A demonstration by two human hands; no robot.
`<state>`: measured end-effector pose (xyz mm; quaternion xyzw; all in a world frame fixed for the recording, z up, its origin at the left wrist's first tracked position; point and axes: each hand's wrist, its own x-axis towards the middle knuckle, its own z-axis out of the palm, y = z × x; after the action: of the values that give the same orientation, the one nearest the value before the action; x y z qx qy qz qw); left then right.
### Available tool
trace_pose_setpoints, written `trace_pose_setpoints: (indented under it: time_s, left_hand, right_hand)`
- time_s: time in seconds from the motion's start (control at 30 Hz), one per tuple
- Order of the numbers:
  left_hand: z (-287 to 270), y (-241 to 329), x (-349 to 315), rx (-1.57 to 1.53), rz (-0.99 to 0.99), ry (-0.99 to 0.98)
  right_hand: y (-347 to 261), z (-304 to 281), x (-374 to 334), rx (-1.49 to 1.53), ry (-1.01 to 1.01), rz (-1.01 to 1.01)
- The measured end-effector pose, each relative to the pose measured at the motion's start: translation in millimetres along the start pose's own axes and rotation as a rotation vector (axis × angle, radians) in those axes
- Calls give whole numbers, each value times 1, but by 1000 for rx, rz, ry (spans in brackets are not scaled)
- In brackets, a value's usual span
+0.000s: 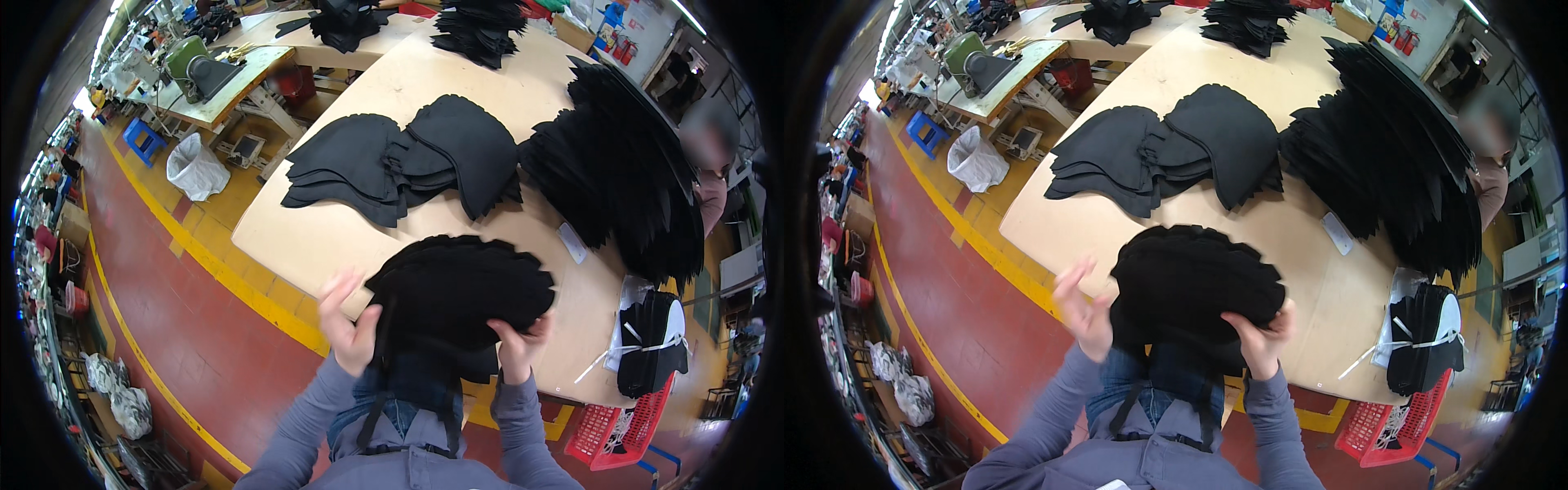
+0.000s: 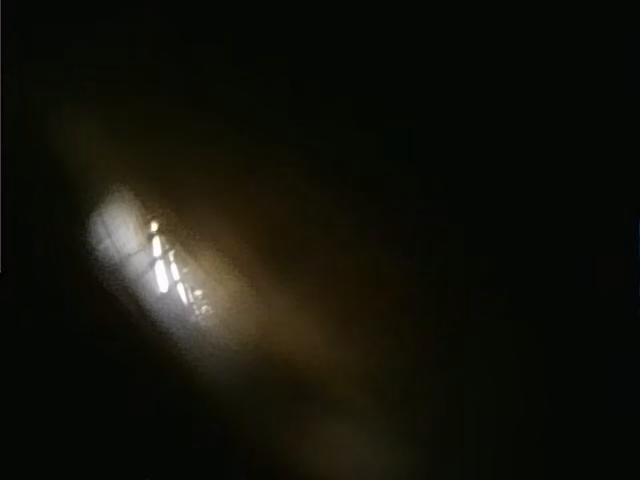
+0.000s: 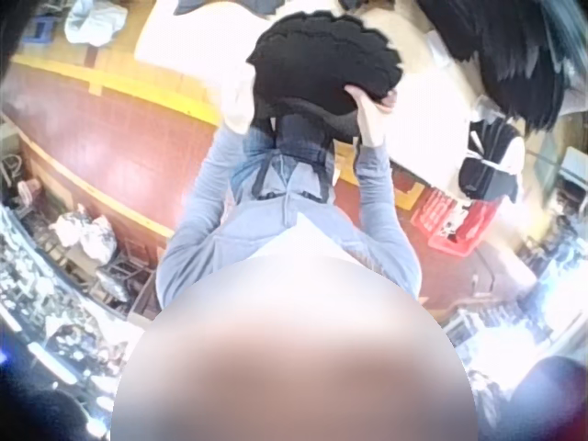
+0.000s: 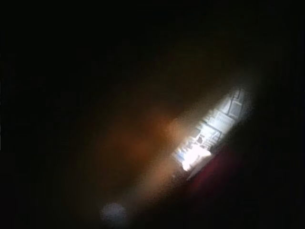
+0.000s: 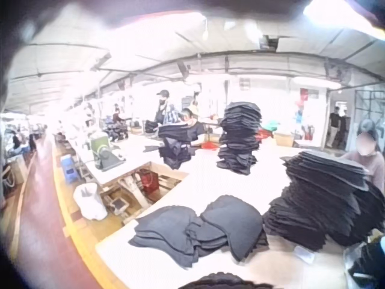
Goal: The person picks up stacks of black fabric pieces from a table, aligns them, and ties them together with white plastic ties. The person places the tied bundles into a red basket and continues handling additional stacks.
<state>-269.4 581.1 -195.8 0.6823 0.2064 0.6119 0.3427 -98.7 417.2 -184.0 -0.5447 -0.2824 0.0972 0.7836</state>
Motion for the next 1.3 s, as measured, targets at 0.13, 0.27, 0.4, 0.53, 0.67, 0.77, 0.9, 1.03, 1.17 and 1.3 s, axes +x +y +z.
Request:
trace_pose_setpoints:
  time_s: [0.13,0.27,0.4,0.53,0.67,0.77,0.9,1.03,1.17,1.3]
  left_hand:
    - [23,46,-58,-576,-704,241]
    - [40,41,-25,-992,-757,-157]
    - [40,32,-8,-1145,-790,32]
    - [41,39,2,-1114,-836,34]
    - [43,42,-1,-1150,-908,133]
    - [43,37,-14,-1278,-892,223]
    - [40,53,-21,-1334,-1039,243]
    - [22,63,-61,-1175,-1122,167]
    - [6,82,-92,-1156,-1362,10]
    - [-15,51,-113,-660,-1844,-297]
  right_hand:
    - [-18,15,6,272,178,-190]
    - [-21,22,10,225,124,-93]
    - [-35,39,31,75,-176,-60]
    - [-39,49,31,108,18,-65]
    - [-34,57,36,144,94,-112]
    - [-18,46,29,210,16,-208]
    - [29,25,-5,100,138,-377]
    - [28,1,-33,114,124,67]
    - [-8,-6,15,-90,-102,530]
    - [57,-19,-9,-1020,-260,320]
